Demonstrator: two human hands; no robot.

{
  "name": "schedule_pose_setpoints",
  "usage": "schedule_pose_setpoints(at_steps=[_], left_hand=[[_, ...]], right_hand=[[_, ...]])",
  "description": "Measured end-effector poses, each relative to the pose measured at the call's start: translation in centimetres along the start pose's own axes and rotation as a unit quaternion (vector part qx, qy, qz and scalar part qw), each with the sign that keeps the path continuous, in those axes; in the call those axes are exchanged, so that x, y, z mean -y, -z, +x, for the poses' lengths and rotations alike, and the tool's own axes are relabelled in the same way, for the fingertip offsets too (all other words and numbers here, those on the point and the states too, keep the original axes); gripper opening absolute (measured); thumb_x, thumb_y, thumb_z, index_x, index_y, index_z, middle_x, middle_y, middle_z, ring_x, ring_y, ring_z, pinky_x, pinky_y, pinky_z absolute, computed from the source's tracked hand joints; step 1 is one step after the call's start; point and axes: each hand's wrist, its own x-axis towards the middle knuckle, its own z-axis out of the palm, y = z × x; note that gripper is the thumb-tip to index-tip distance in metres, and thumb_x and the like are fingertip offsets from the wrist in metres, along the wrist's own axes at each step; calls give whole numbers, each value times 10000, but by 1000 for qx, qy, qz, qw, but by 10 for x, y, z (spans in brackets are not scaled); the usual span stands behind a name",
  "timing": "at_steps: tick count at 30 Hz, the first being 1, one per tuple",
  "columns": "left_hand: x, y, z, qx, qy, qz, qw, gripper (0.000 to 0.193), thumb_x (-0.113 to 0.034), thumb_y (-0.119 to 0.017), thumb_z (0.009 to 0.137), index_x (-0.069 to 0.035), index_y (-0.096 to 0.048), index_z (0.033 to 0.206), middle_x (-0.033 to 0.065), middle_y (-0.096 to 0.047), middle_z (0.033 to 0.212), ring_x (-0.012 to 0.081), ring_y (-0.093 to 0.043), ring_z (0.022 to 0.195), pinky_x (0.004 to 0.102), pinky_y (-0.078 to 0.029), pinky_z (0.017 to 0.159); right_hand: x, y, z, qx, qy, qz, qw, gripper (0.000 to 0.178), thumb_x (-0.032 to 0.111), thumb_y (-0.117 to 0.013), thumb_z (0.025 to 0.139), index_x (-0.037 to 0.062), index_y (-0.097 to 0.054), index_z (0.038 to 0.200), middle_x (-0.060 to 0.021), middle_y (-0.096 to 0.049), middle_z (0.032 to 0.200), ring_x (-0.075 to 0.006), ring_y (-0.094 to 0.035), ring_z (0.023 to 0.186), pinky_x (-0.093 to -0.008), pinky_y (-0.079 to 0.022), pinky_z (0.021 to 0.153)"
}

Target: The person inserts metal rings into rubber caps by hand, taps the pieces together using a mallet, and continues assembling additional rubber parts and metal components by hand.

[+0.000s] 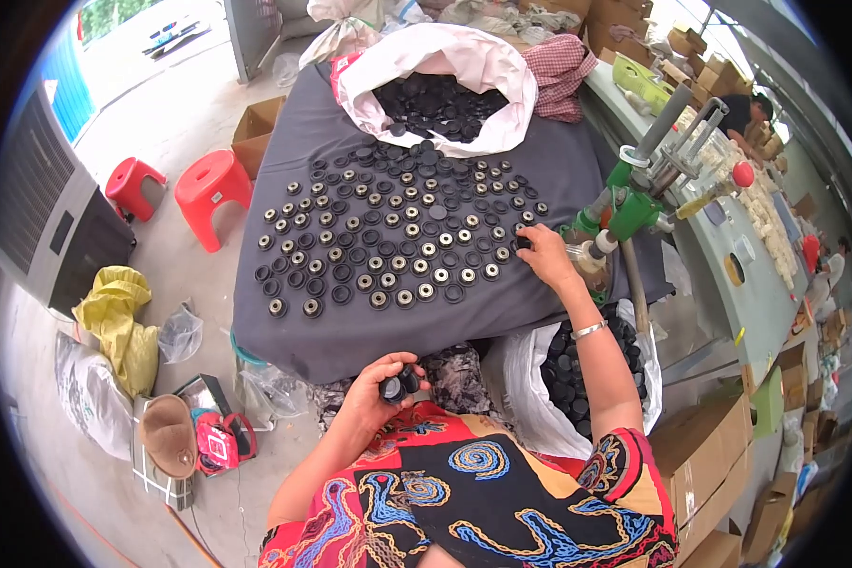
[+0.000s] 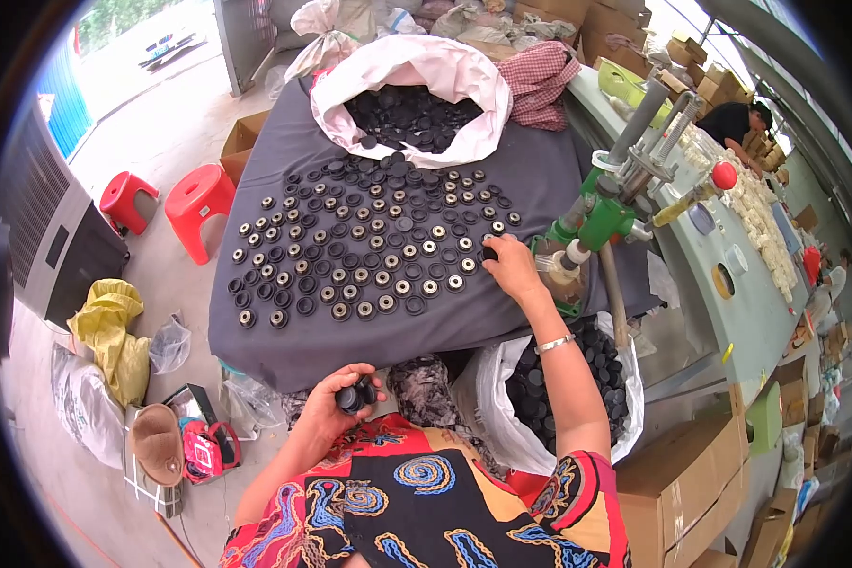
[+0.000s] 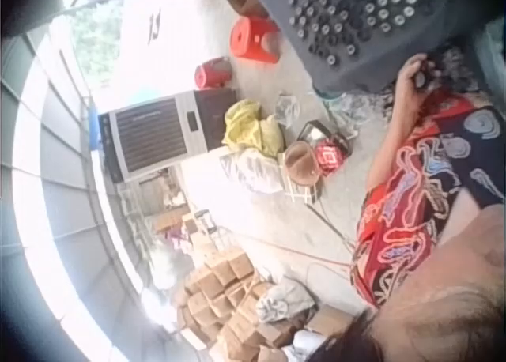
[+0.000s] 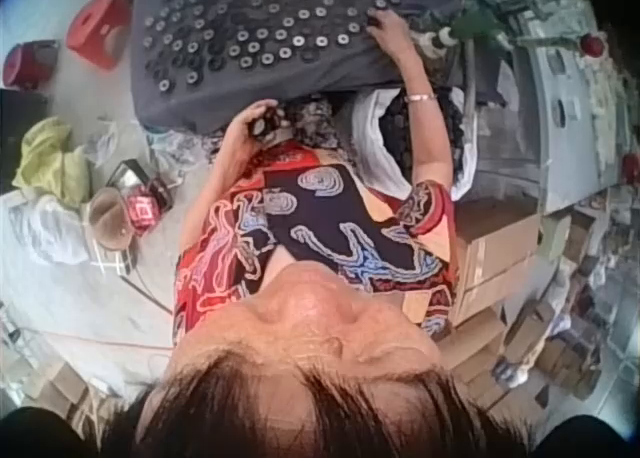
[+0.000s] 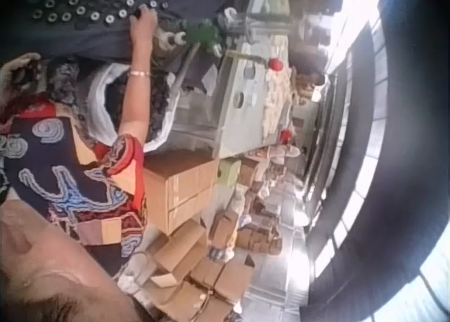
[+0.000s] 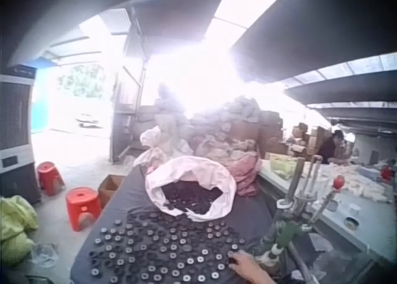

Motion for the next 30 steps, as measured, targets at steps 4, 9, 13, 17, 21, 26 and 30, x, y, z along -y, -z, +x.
schedule_pose_setpoints(at_steps=[4, 9, 13, 17, 21, 26, 30], left_hand=[[2, -1, -4, -12, -2, 5, 1000, 279, -167, -585, 860, -20, -578, 1097, 172, -619, 962, 351, -638, 883, 316, -441, 465], [1, -3, 1, 14, 5, 10, 1000, 264, -148, -558, 880, -21, -572, 1112, 152, -631, 958, 311, -655, 866, 317, -471, 500], [-4, -9, 12, 16, 14, 17, 1000, 264, -144, -557, 879, -21, -573, 1112, 151, -632, 958, 312, -654, 868, 317, -469, 499], [-11, -7, 11, 21, 8, 26, 999, 266, -157, -560, 879, -21, -570, 1108, 141, -633, 965, 305, -653, 882, 308, -465, 501], [-9, -14, -17, 80, -229, 485, 840, 559, 111, -688, 666, -45, -550, 1185, 151, -610, 1111, 263, -634, 1016, 371, -489, 907], [13, 4, 18, 54, 5, 88, 995, 359, -62, -637, 806, -49, -530, 1149, 114, -611, 1017, 221, -673, 806, 318, -521, 614], [26, 2, 16, -35, 13, 12, 999, 252, -234, -572, 873, -107, -557, 1091, 73, -619, 819, 245, -654, 641, 292, -409, 398]], right_hand=[[2, 1, 5, 43, 5, -52, 998, 375, 92, -732, 693, 33, -666, 1058, -169, -623, 975, -339, -606, 942, -410, -487, 847], [4, 6, 13, 67, 10, -89, 994, 345, 103, -752, 683, 34, -691, 1016, -193, -646, 979, -351, -616, 961, -411, -488, 866], [-1, 8, 23, 76, 18, -128, 989, 312, 106, -757, 677, 34, -700, 975, -194, -659, 948, -355, -627, 942, -416, -494, 855], [19, 0, 42, 104, 38, -134, 985, 240, 113, -739, 674, 17, -691, 889, -204, -655, 925, -366, -621, 946, -429, -493, 831], [-13, -21, 39, 82, 136, -142, 977, 253, 233, -680, 726, 20, -614, 845, -193, -604, 869, -380, -578, 862, -470, -466, 737], [-120, -23, 32, 73, 133, -83, 985, 342, 178, -740, 586, 4, -603, 846, -211, -577, 869, -403, -558, 848, -481, -435, 727], [-122, -56, 56, 30, 74, -9, 997, 404, 22, -755, 466, -40, -612, 839, -185, -586, 862, -379, -557, 849, -424, -460, 779]])
